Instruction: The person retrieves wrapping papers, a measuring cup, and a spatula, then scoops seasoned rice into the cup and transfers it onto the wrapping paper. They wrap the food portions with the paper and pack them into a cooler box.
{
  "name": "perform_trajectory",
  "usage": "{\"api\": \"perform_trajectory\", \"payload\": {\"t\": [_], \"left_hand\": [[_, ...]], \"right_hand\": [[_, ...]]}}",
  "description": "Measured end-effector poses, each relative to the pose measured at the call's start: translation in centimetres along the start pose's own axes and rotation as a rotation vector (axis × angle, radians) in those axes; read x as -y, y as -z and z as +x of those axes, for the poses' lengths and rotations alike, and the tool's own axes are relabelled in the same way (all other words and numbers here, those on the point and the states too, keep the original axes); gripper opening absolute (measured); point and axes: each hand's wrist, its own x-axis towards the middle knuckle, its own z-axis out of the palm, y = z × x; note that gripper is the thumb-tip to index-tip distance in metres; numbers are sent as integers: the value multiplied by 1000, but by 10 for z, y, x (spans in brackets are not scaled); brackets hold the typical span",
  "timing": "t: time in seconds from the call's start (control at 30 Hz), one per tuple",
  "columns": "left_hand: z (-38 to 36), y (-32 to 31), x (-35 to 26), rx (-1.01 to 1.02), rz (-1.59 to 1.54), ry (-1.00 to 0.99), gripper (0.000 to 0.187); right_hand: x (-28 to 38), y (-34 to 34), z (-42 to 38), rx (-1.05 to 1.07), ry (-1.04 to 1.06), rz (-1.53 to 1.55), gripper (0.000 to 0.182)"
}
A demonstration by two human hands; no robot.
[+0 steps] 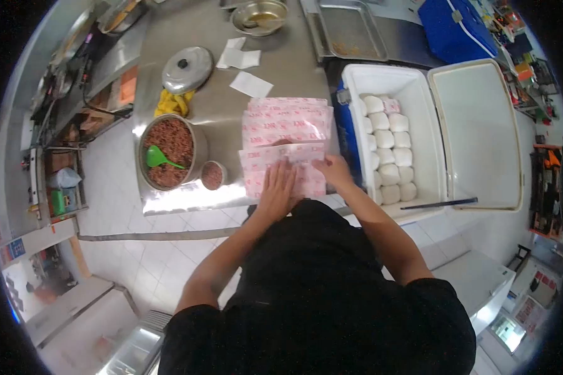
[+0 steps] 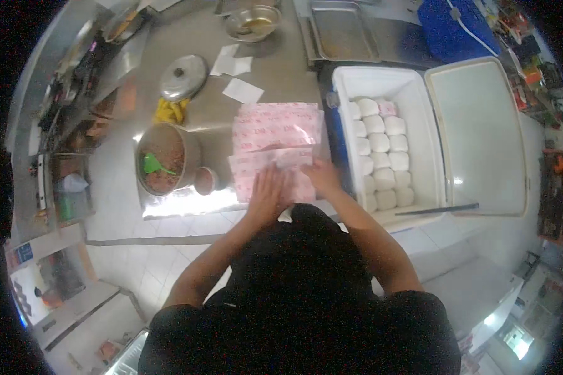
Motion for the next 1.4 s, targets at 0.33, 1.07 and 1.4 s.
{"api": "perform_trajectory", "payload": {"t": [0.33,1.07,1.4], "left_hand": [[29,20,-11,-199,-173,241,80],[63,3,-4,195,-61,460,62],[21,27,23,-464,45,210,63]], "right_hand": [[60,27,100,-124,94,-33,52],[76,-19,24,-106,936,-606,36],[56,-23,-21,-350,789,-543,43]]}}
